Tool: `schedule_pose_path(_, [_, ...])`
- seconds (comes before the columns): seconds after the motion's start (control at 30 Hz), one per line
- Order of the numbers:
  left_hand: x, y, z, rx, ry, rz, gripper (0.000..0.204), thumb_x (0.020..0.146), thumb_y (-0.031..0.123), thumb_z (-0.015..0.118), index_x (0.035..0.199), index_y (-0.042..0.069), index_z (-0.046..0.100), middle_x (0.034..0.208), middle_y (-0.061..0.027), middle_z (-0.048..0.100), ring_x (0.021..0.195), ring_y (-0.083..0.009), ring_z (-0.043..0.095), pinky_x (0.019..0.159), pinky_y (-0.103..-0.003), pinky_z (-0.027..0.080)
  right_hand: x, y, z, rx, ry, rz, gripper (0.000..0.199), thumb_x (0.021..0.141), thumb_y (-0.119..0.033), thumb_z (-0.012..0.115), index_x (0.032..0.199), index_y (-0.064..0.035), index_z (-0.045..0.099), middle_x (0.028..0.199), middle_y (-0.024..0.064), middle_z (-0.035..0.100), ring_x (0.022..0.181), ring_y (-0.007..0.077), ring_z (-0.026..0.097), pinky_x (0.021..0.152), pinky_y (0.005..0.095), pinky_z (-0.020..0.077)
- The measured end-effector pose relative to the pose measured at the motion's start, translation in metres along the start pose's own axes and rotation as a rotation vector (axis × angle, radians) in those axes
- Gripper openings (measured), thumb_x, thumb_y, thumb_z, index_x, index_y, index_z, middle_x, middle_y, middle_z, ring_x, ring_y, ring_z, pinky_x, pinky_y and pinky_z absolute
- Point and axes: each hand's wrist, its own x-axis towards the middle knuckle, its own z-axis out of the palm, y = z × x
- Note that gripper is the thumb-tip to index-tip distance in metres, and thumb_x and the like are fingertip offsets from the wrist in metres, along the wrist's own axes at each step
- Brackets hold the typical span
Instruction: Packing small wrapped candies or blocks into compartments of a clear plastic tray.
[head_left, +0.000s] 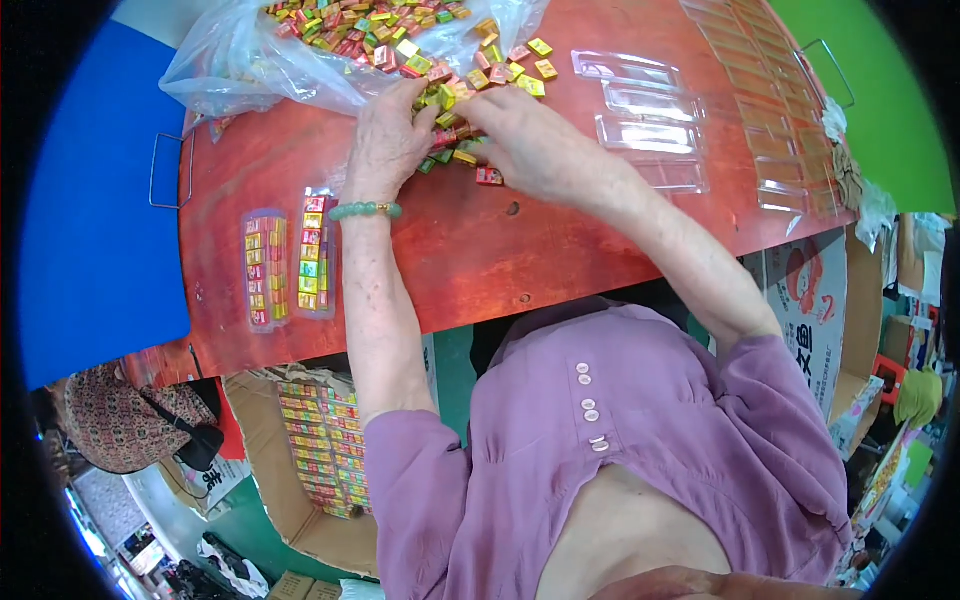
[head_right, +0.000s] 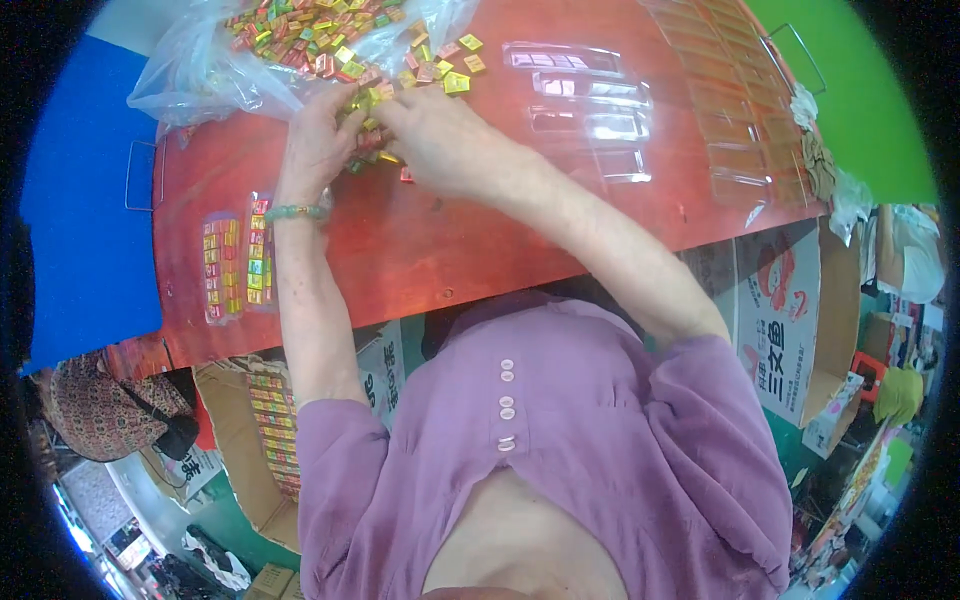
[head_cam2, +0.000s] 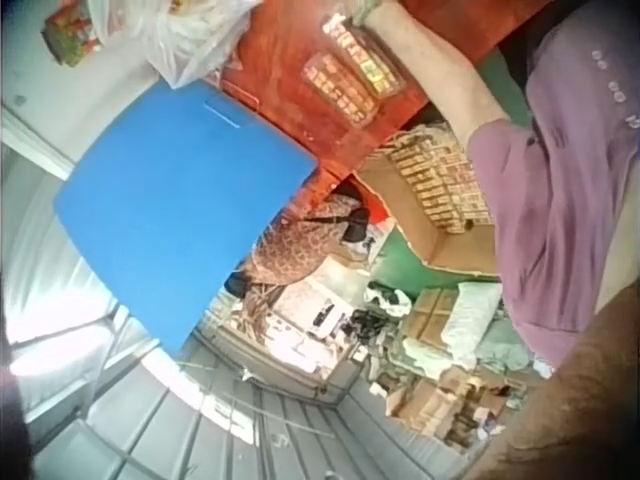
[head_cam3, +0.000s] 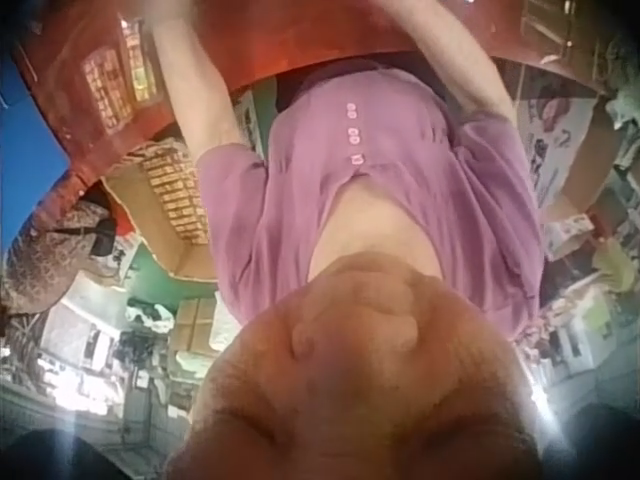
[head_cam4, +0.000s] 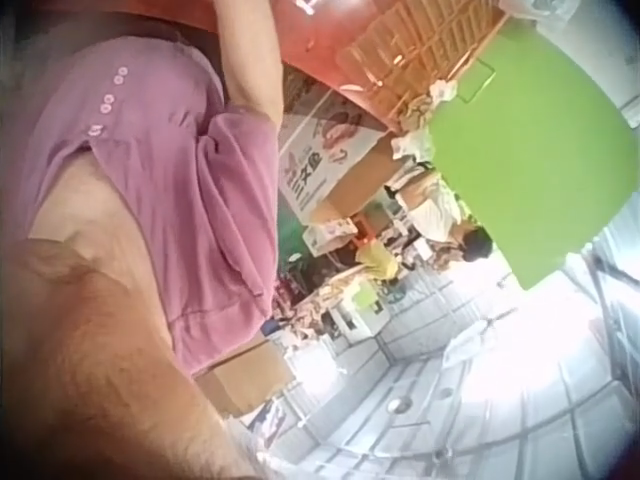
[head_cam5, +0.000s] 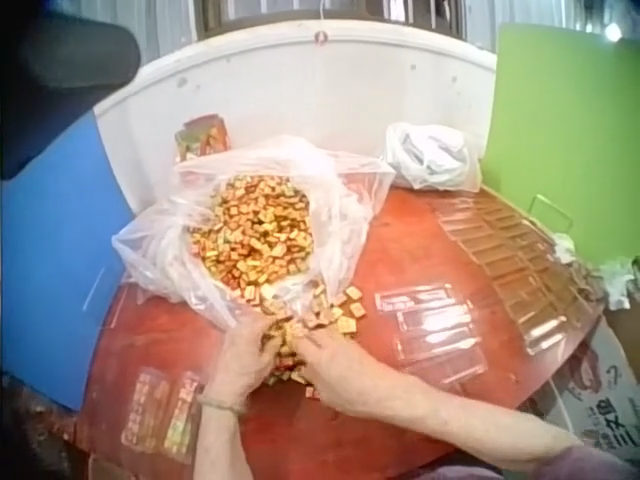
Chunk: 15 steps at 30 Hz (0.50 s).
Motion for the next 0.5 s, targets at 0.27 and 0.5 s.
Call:
schedule_pose_path(0.27, [-0.032, 0.028, 0.005, 0.143, -0.062, -0.005, 0.04, 0.096, 0.013, 0.061, 0.133, -0.003, 0.056, 0.137, -0.0303, 0.055, 0.117, -0.048, 0.059, 0.099, -0.05, 0.051, -0.053, -0.019, 0.028, -0.361, 0.086, -0.037, 0.056, 0.097, -0.029, 0.067, 0.146, -0.0079, 0.049, 0.155, 0.0184, 0.044, 0.146, 0.0313, 0.04, 0.118, 0.0602, 0.0253])
schedule_pose_path(0.5, [-0.066, 0.041, 0.011, 0.21, -0.052, -0.032, 0.049, 0.101, 0.02, 0.059, 0.142, -0.006, 0.05, 0.149, -0.036, 0.043, 0.137, -0.0515, 0.044, 0.113, -0.053, 0.041, -0.072, -0.029, 0.03, -0.305, 0.062, -0.021, 0.054, 0.099, -0.024, 0.063, 0.149, -0.0101, 0.047, 0.157, 0.017, 0.044, 0.145, 0.0297, 0.043, 0.118, 0.0617, 0.0255])
